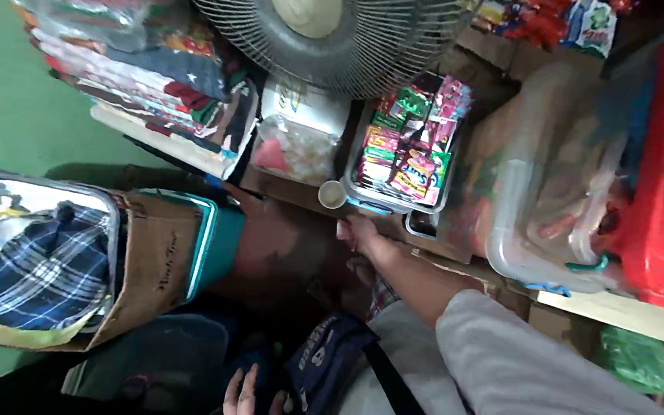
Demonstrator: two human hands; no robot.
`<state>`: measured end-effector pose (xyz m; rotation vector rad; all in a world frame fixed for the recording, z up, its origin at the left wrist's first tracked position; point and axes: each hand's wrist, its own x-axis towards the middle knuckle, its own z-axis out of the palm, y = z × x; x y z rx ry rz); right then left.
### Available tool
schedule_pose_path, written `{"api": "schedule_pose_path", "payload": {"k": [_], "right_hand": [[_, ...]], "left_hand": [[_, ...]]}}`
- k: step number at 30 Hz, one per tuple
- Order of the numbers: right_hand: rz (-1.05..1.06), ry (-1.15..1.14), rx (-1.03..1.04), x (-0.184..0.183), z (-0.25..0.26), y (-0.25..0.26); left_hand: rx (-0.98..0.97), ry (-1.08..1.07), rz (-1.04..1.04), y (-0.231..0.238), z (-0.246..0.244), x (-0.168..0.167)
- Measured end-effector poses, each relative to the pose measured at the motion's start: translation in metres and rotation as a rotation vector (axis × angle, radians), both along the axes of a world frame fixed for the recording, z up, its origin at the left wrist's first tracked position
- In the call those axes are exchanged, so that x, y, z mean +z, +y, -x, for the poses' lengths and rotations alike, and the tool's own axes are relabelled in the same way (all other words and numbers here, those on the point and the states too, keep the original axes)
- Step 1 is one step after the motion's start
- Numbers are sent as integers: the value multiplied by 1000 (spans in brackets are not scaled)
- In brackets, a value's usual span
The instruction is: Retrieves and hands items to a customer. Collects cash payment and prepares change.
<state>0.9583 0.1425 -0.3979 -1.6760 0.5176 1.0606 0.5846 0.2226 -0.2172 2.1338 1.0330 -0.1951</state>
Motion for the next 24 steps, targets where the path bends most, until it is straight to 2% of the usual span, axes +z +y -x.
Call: {"api": "schedule_pose_path", "payload": {"k": [4,8,11,13,16,19,21,24], "right_hand": [[-390,216,21,69,10,-58],[-589,52,109,138,24,-118],[-587,-120,121,177,34,-160],[-565,-241,91,203,45,-186],[-554,-362,113,228,73,-222],[-509,-455,268,246,100,-253],[-526,-478,311,248,116,-267],[-520,-342,403,251,126,-293]], "left_hand": [[-20,-139,86,-23,-49,5],[7,-320,261,-47,-112,19],[-59,-433,406,-77,-152,29],[-123,-494,577,-100,-169,29],[-205,-629,926,-140,-172,21],[-128,-693,1130,-186,-161,28],[26,-668,1201,-212,-154,40],[86,-671,1107,-240,-154,49]]}}
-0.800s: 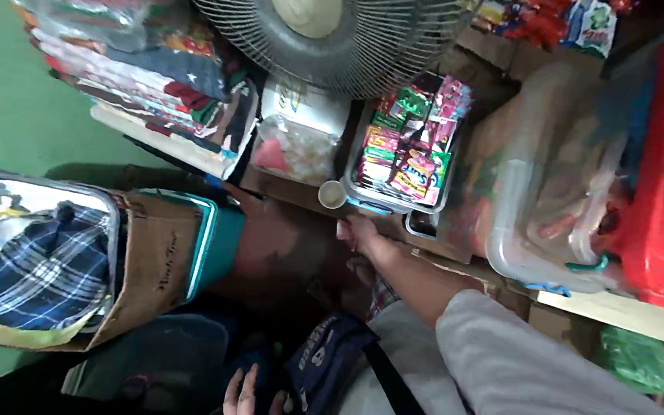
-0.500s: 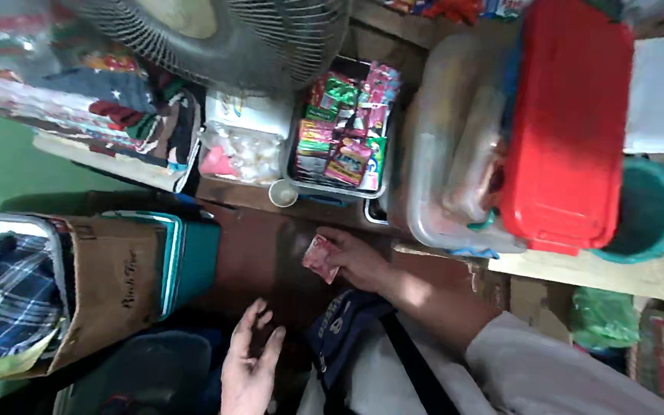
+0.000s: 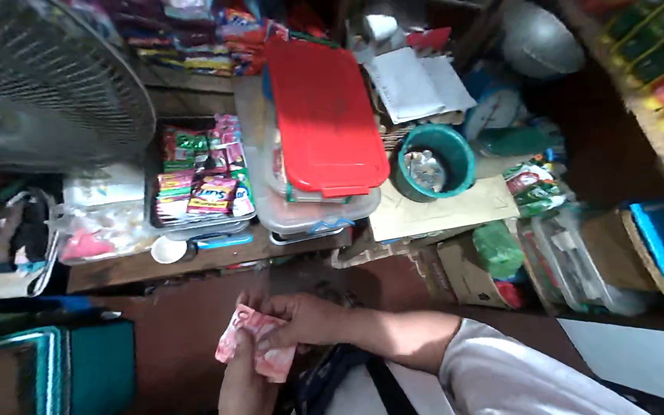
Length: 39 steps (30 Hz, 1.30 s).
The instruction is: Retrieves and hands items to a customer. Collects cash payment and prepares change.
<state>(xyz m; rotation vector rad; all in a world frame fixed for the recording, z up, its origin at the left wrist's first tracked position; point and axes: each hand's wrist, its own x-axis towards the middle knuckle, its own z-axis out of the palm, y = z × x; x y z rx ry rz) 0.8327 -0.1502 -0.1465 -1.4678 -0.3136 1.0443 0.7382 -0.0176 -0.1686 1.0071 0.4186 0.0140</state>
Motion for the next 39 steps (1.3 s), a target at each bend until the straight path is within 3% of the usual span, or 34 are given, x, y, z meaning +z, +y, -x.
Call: {"api": "schedule_pose_path", "payload": {"k": [2,6,12,15,17,19,21,24,28,39], "right_hand": [[81,60,145,1,1,-24],[175,-18,378,-3,-4,-79],[168,-91,355,-10,-37,-185],[257,-294,385,-5,-78,-253],[379,-474,221,-2,-110,-301],[598,-762,95,-12,-150,-342],[820,-907,125,-30,-181,-373],[866,-945,217,-55,-195,-393],[831,-907,309,-49,-199,-395],[657,-825,746,-31,-234,-435]], "left_hand": [[-13,-51,-85,-8,-1,1],[-43,-177,-59,-26,-13,7],[21,-217,448,-107,-57,8],[119,-201,446,-150,-81,8],[176,-189,379,-166,-92,8],[208,-156,306,-183,-101,8],[245,-91,273,-209,-108,9],[233,-55,237,-244,-117,9],[249,-10,54,-273,-119,16],[298,12,62,-272,-101,7]]}}
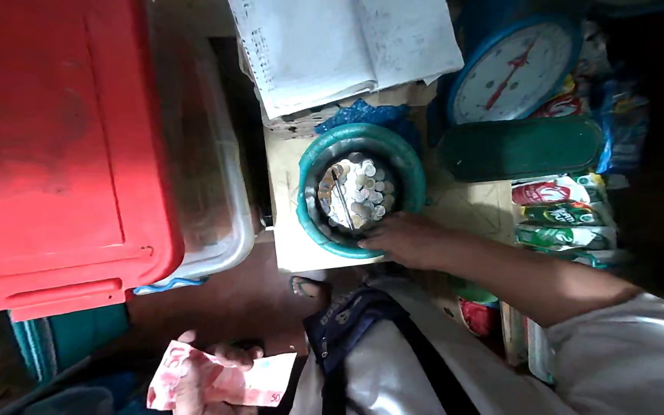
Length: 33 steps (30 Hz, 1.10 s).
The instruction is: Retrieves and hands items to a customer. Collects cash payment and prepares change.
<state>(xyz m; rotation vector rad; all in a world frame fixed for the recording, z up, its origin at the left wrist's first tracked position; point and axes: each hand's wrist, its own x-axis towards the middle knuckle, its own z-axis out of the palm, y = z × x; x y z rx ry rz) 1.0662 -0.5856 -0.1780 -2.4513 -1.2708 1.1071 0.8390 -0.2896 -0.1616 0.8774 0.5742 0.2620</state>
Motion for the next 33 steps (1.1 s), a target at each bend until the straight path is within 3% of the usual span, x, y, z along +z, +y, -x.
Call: {"api": "schedule_pose_path", "payload": {"k": [8,13,17,20,25,28,33], "right_hand": [[-70,50,10,-5,3,3],[-182,-18,-18,-20,11,1],[-104,89,-64,-9,7,5],[-70,212,-297,7,-15,22],[118,-31,-483,-29,-51,70],[217,1,-545,-49,-54,90],[265,70,-513,-48,-62,85]], "left_hand": [[-34,-15,9,14,-7,1],[-45,171,-105,-3,-27,-7],[-120,265,-223,-23,-42,-9],[-161,274,-275,-27,-42,-10],[-120,309,-287,-25,-36,-9],[-89,310,-306,-21,-30,-4],[-53,339,-313,-12,-17,-7]]}}
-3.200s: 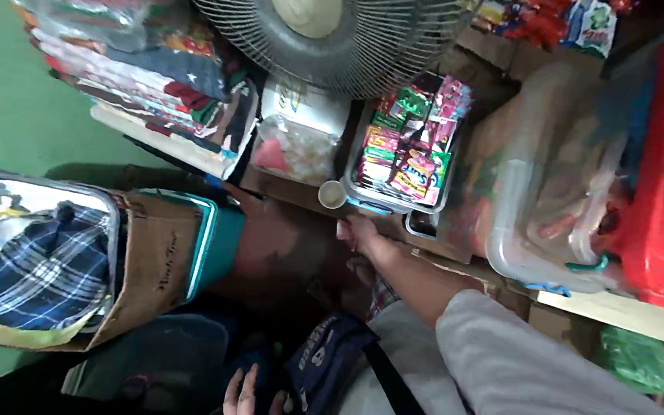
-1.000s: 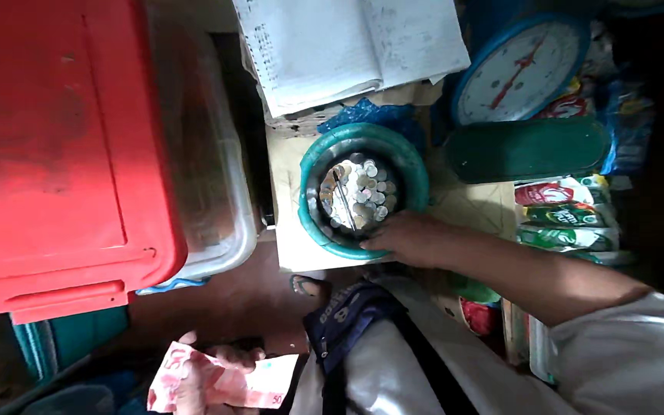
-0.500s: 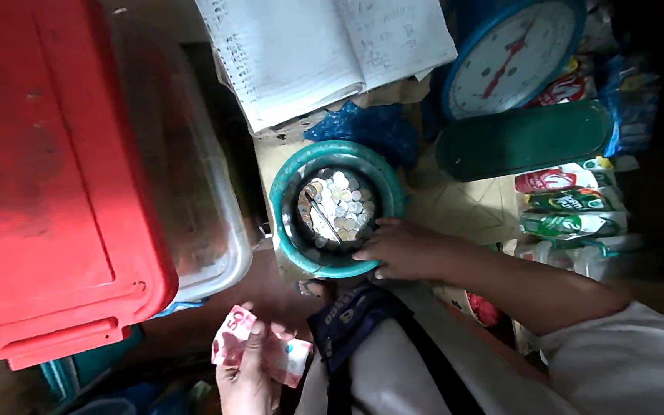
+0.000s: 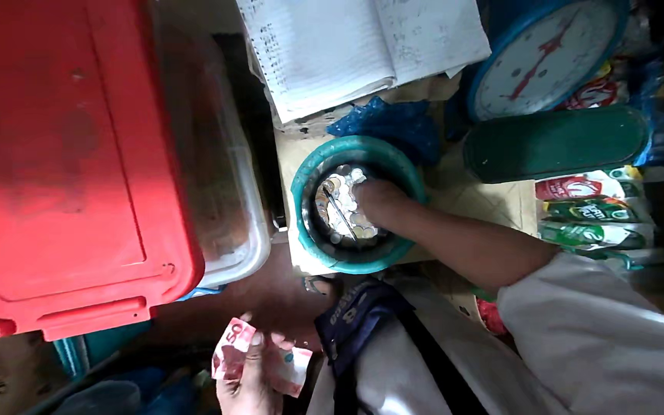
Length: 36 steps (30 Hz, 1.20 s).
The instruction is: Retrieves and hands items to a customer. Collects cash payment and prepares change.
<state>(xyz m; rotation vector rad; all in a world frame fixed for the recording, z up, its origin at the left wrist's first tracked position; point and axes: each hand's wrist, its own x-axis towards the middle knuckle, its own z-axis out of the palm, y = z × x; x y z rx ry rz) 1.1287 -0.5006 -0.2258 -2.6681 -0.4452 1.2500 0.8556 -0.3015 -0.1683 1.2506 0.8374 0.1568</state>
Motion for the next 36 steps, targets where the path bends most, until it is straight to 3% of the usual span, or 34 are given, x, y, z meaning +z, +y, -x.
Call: {"api": "schedule_pose_path", "payload": {"k": [6,12,19,23,25,27,36], "right_hand": [[-148,-71,-205,-11,-18,9],[-156,-146,-141,-33,-22,20],[-515,291,-610,-2,-28,-7],[-447,-11,-228,-28,-13,-2],[-261,-77,-106,-21,-10,10],[-148,-131,-79,-16,-8,15],[-146,-148,-74,-28,-11,11]], "left_hand": [[6,10,0,2,7,-4],[-3,7,-19,-3,4,0],[2,18,-19,3,15,-5],[4,25,-24,-1,13,-3],[-9,25,-34,-4,11,1],[-19,31,-47,-6,12,3],[-17,74,-94,-10,20,-2]]}}
